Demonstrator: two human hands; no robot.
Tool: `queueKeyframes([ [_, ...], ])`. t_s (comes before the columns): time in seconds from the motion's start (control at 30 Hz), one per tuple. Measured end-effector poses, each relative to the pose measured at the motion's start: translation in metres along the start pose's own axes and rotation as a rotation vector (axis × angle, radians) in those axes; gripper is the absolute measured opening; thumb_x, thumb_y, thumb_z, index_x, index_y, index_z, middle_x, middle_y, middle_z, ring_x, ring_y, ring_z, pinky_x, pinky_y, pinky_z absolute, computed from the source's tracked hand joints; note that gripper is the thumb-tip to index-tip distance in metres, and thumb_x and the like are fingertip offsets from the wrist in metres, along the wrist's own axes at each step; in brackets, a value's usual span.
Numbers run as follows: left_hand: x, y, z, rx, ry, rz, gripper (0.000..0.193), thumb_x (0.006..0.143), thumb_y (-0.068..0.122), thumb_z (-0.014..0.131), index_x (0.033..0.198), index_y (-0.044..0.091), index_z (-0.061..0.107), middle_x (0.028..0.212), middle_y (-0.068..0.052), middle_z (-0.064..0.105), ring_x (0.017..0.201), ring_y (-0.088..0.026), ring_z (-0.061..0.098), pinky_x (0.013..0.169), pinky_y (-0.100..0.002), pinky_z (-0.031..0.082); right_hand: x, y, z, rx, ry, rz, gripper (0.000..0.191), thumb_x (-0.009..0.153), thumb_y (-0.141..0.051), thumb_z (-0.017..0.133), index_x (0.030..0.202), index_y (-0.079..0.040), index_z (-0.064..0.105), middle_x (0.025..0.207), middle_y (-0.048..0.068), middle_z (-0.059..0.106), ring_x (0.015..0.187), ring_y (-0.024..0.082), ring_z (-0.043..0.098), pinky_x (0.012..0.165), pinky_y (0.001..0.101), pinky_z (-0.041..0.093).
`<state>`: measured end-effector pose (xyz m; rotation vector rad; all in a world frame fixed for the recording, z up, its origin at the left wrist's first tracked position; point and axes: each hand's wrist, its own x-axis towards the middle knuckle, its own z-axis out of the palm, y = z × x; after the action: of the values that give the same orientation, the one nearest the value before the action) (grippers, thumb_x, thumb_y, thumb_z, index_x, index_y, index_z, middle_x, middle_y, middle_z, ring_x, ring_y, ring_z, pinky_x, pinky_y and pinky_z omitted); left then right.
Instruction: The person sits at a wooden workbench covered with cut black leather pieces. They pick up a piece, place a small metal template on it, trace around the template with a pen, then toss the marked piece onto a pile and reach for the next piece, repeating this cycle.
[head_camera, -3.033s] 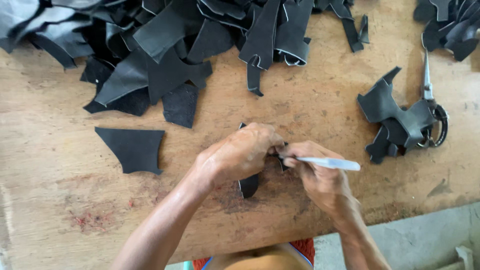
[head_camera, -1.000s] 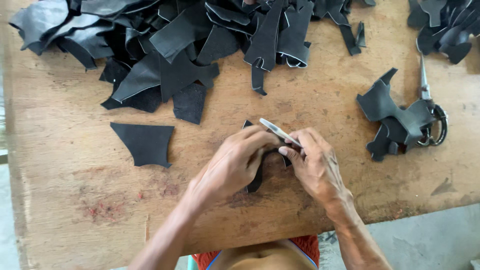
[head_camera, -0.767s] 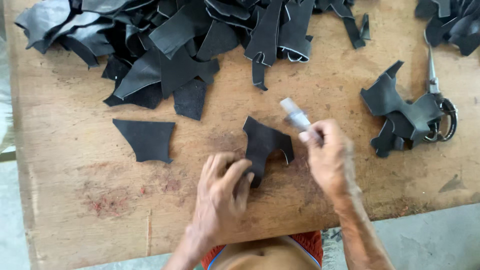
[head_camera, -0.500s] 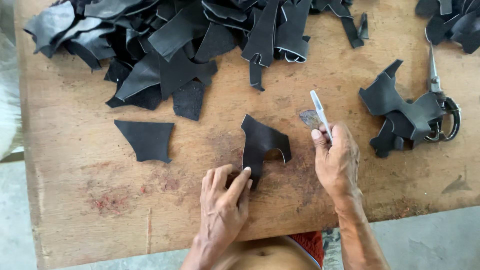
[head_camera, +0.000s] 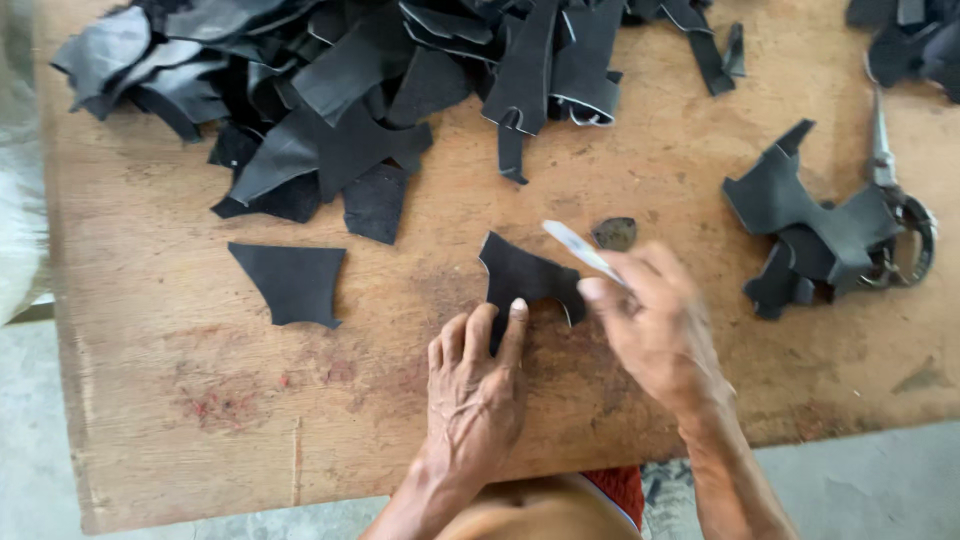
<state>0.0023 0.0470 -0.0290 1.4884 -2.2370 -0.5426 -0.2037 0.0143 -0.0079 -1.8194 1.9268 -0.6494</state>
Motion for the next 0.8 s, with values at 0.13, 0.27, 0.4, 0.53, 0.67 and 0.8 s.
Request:
queueKeyframes([
  [0.13,-0.001,-0.002,-0.004,-0.063,0.027,0.010,0.065,0.077,0.006,0.066,0.141,0.005,0.058,0.134,-0.021,0.049,0.124,-0.040,0.046,0.101,-0.052,0.040,0.007,-0.014,-0.007,0.118,-0.124,-0.184,0.025,0.089,-0.019,0.075,0.106,-0.003,0.068,0.099,0.009,0.058,0.086,0.016,0.062,0.069,0.0290,0.052],
  [0.27,-0.002,-0.006,-0.010,-0.141,0.033,0.007,0.061,0.081,0.007,0.068,0.141,0.004,0.058,0.133,-0.020,0.050,0.123,-0.040,0.046,0.103,-0.052,0.040,0.013,-0.020,-0.006,0.253,-0.354,0.239,0.023,0.088,-0.020,0.077,0.104,-0.007,0.065,0.078,0.003,0.060,0.071,0.013,0.056,0.065,0.0278,0.049],
  [0.4,0.003,-0.011,-0.020,-0.386,0.124,-0.060,0.061,0.089,0.013,0.068,0.147,0.005,0.049,0.138,-0.022,0.050,0.128,-0.040,0.049,0.108,-0.050,0.044,0.018,-0.018,-0.010,0.743,-0.409,0.233,0.023,0.090,-0.011,0.075,0.108,-0.004,0.063,0.087,0.000,0.060,0.077,0.010,0.055,0.067,0.0258,0.048],
  [0.53,0.019,-0.027,-0.029,-0.952,-0.069,-0.197,0.080,0.088,0.021,0.077,0.154,0.004,0.034,0.145,-0.018,0.055,0.131,-0.033,0.056,0.110,-0.047,0.044,0.016,-0.010,-0.036,1.168,-0.487,0.282,0.024,0.093,-0.006,0.072,0.113,0.000,0.061,0.097,0.004,0.063,0.080,0.009,0.055,0.068,0.0227,0.044],
  [0.67,0.051,-0.032,-0.011,-1.958,-0.440,-0.316,0.085,0.085,0.017,0.077,0.156,0.002,0.033,0.140,-0.017,0.059,0.131,-0.027,0.058,0.113,-0.042,0.046,0.018,-0.005,-0.048,1.197,-0.504,0.265,0.028,0.090,-0.006,0.070,0.115,0.000,0.060,0.103,0.004,0.063,0.096,0.011,0.060,0.087,0.0256,0.049],
  [0.8,0.055,-0.022,0.014,-2.034,-0.496,-0.280,0.072,0.085,0.013,0.081,0.146,-0.003,0.046,0.135,-0.015,0.061,0.128,-0.024,0.059,0.109,-0.039,0.049,0.023,0.002,-0.048,1.254,-0.518,0.301,0.027,0.092,-0.007,0.070,0.116,0.001,0.061,0.103,0.006,0.064,0.097,0.013,0.061,0.088,0.0281,0.050],
])
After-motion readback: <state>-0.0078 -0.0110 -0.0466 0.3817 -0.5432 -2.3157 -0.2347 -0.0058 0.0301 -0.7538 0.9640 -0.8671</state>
